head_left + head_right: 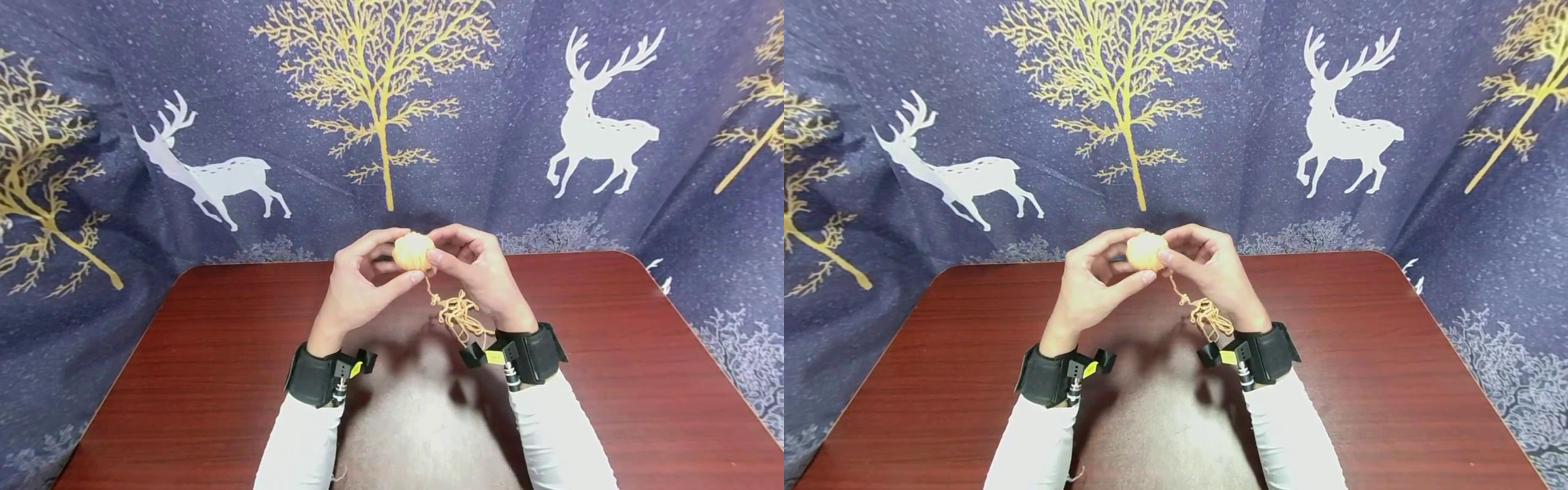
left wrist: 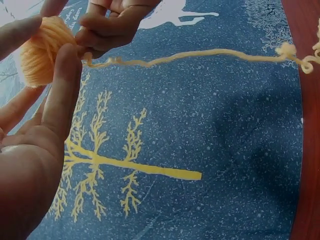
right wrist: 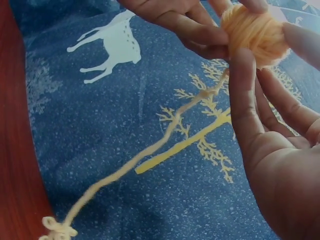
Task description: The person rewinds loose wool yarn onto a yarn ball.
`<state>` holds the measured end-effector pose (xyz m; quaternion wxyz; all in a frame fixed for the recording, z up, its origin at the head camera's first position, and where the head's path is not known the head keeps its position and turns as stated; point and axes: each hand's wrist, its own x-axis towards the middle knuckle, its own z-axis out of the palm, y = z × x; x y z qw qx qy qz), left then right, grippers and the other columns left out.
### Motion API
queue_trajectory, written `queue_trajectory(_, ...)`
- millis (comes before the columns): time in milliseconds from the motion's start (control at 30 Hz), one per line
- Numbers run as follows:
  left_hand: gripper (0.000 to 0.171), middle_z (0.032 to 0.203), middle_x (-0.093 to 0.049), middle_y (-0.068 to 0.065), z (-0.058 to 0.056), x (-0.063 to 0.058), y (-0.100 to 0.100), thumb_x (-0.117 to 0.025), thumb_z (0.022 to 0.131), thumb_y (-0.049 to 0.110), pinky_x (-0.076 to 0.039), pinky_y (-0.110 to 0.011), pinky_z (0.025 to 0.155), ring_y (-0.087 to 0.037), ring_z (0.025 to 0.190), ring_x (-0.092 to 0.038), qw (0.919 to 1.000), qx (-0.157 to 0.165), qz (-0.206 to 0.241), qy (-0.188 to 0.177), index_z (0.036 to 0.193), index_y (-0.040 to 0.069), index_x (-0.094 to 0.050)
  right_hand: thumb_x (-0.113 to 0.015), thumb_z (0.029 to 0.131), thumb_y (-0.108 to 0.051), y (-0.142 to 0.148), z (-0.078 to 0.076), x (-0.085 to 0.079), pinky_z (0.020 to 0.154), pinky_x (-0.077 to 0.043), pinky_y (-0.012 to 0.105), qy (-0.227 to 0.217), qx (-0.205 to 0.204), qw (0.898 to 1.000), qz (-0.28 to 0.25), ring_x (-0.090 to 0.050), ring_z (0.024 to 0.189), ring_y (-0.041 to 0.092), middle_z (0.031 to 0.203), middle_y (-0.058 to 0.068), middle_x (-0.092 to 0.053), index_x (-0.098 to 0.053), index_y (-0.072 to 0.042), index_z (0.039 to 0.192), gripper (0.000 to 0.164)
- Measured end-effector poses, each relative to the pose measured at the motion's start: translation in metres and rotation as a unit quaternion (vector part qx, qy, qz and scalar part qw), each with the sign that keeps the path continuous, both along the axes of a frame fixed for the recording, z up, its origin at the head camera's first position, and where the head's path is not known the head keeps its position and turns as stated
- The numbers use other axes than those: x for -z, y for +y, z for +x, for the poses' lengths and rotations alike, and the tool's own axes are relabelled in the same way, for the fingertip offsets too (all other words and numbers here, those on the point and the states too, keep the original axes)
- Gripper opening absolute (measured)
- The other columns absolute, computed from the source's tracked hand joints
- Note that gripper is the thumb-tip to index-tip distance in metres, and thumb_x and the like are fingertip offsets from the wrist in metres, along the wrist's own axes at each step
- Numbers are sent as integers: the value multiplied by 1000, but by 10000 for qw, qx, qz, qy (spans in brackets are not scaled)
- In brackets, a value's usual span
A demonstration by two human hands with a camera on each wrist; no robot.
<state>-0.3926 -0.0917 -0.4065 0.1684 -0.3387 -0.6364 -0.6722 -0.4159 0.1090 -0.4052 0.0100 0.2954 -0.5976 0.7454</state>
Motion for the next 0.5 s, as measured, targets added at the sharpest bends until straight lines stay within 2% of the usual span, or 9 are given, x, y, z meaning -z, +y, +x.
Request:
queue_trajectory(167,52,119,-68,-19,0,-1,0,-77,78,-16,-62,-39,81,-20,95,-71,9997,-9,107,-236,127,-10,-61,-64,92,6,0,0,-1,69,-59,26,-45,-81,9999,-71,-66,76,17,99,11,-71,-71,-4,111,23)
queue_trajectory(300,47,117,-70,-16,-1,-2,-1,-75,81,-14,-62,-37,83,-20,98,-70,9971,-21,421,-638,126,-10,-62,-69,90,5,1,0,-1,75,-60,32,283,-115,9995,-73,-68,84,23,104,15,-70,-68,0,118,28)
queue_trajectory(400,41,113,-72,-12,-1,-3,-1,-70,83,-14,-61,-35,86,-20,100,-70,9894,271,849,-1148,123,-10,-63,-73,88,4,1,1,-1,83,-59,35,494,-119,9987,-92,-68,94,25,107,16,-70,-68,1,119,32)
queue_trajectory(500,33,110,-73,-9,0,-4,-1,-64,86,-12,-61,-34,85,-20,99,-70,9735,745,1307,-1723,118,-5,-67,-75,87,3,-1,2,-2,87,-58,35,560,-43,9983,-124,-67,96,25,107,15,-70,-68,0,117,31)
